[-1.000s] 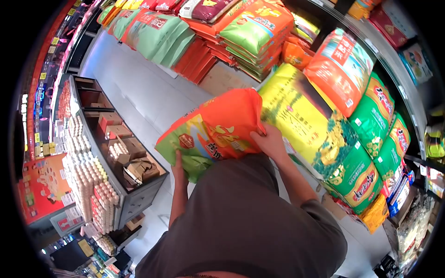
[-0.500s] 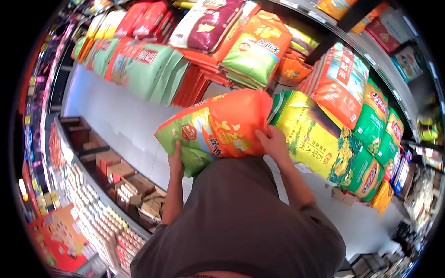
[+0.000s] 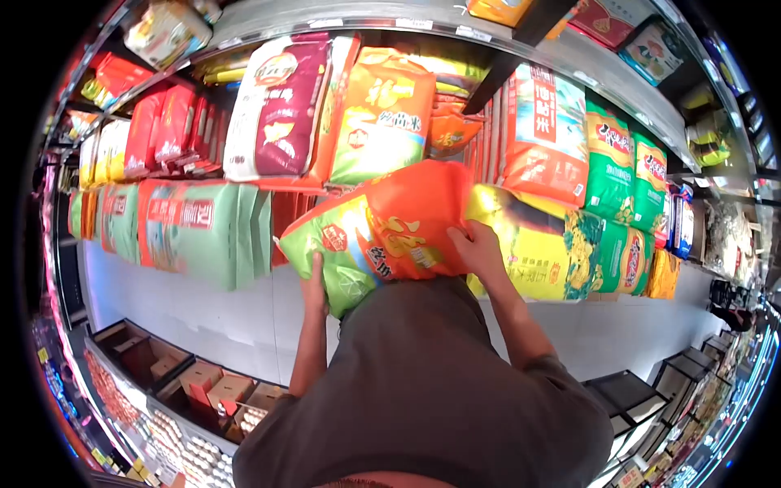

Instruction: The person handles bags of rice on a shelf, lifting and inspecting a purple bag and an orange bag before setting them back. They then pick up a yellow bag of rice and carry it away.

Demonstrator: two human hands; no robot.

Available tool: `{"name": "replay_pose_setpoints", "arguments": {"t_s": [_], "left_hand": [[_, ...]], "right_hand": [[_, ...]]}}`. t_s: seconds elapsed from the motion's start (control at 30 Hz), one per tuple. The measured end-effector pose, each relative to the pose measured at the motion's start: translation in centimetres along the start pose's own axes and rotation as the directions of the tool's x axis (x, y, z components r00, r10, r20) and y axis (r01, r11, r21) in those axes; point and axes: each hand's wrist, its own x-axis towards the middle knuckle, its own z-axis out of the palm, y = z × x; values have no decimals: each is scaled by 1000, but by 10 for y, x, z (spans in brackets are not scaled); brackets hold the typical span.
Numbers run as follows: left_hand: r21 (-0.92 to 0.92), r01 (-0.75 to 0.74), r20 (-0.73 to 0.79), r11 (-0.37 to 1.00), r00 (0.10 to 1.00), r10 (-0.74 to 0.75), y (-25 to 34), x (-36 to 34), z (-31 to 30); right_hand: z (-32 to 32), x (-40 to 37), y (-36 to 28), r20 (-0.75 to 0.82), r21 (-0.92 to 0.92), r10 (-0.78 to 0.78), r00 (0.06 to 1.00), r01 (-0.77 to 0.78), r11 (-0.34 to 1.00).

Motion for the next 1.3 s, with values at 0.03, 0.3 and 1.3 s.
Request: {"name": "replay_pose_setpoints", "arguments": {"t_s": [0.03, 0.3, 1.3], "left_hand": [[10, 18, -54, 1000, 998, -18, 1, 10, 12], [-213, 180, -142, 960, 967, -212, 16, 79, 109], [-781, 448, 139, 435, 804, -578, -5, 186, 201]], "right_hand": [[-5, 24, -8, 4, -2, 0, 1000, 0, 1000], [-17, 246, -102, 158, -183, -242, 957, 269, 946], [124, 565, -132, 272, -664, -459, 846, 510, 547]]}}
